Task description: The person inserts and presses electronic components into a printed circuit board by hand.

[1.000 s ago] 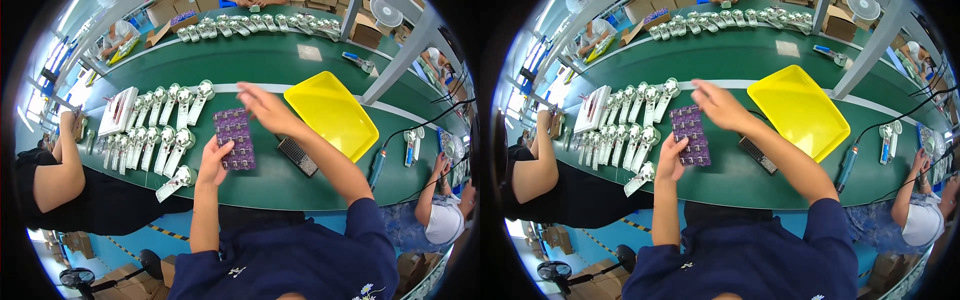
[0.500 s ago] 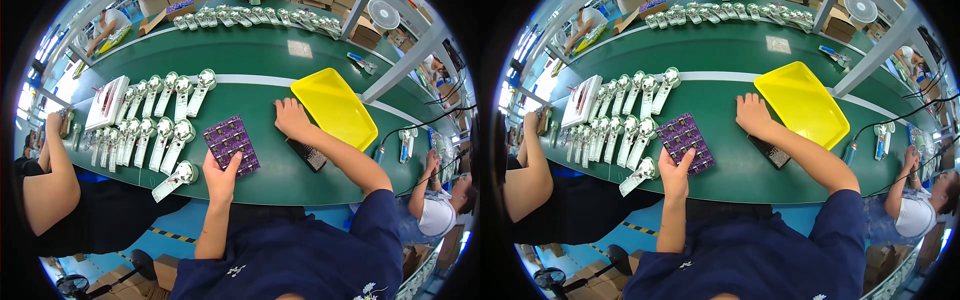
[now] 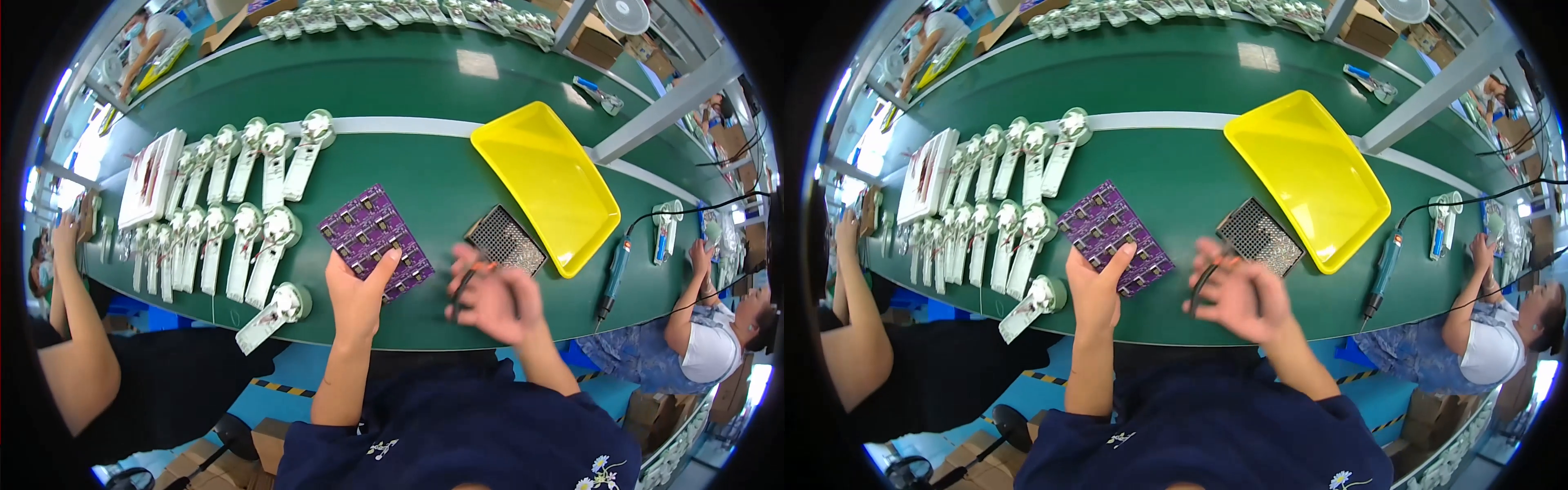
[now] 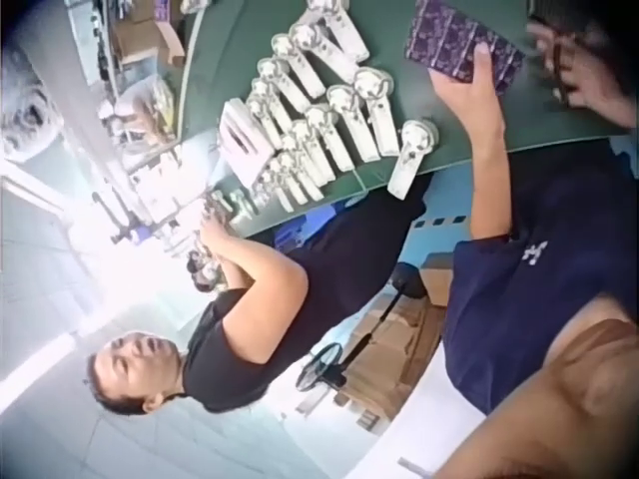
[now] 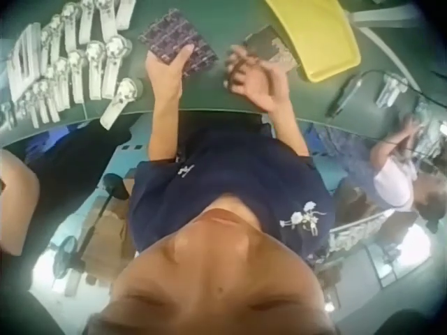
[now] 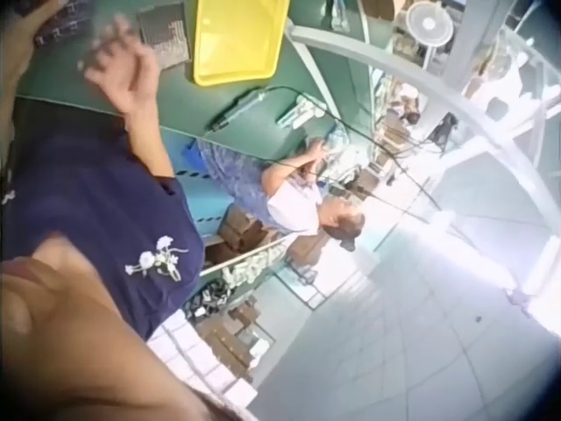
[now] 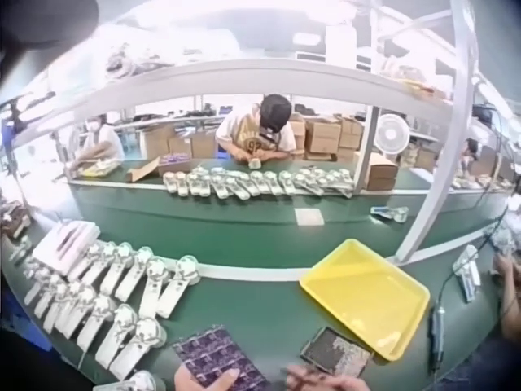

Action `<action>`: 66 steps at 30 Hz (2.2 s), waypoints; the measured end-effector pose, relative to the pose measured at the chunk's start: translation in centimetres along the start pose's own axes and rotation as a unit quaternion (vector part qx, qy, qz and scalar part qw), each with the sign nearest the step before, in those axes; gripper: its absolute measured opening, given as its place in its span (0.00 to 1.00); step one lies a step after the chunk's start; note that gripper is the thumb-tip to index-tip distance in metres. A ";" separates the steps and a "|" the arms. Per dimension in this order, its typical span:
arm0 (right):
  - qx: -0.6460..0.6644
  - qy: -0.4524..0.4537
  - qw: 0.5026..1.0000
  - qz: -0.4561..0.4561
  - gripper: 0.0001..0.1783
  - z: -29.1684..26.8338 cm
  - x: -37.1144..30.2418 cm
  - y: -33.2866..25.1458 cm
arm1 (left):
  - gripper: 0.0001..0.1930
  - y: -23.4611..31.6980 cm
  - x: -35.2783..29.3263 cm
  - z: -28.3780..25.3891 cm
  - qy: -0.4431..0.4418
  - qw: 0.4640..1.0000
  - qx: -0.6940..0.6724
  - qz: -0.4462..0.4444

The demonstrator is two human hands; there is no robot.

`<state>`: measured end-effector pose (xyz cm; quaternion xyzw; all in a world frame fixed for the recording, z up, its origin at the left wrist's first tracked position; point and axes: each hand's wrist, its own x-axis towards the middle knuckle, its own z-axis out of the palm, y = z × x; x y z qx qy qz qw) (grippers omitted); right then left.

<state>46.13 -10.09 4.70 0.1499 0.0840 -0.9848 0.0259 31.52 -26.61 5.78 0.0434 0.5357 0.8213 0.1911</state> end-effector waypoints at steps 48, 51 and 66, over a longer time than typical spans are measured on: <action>-0.822 0.207 0.459 -0.267 0.11 1.1 23.6 -21.8 | 0.10 -3.2 30.1 15.6 -0.151 0.976 0.157 0.031; -0.835 0.258 0.400 -0.275 0.12 1.2 25.1 -21.2 | 0.10 -4.7 31.2 15.1 -0.118 0.974 0.180 0.063; -0.619 0.051 0.782 -0.056 0.08 0.3 23.8 -24.4 | 0.15 -3.3 32.7 13.0 -0.221 0.965 0.023 -0.141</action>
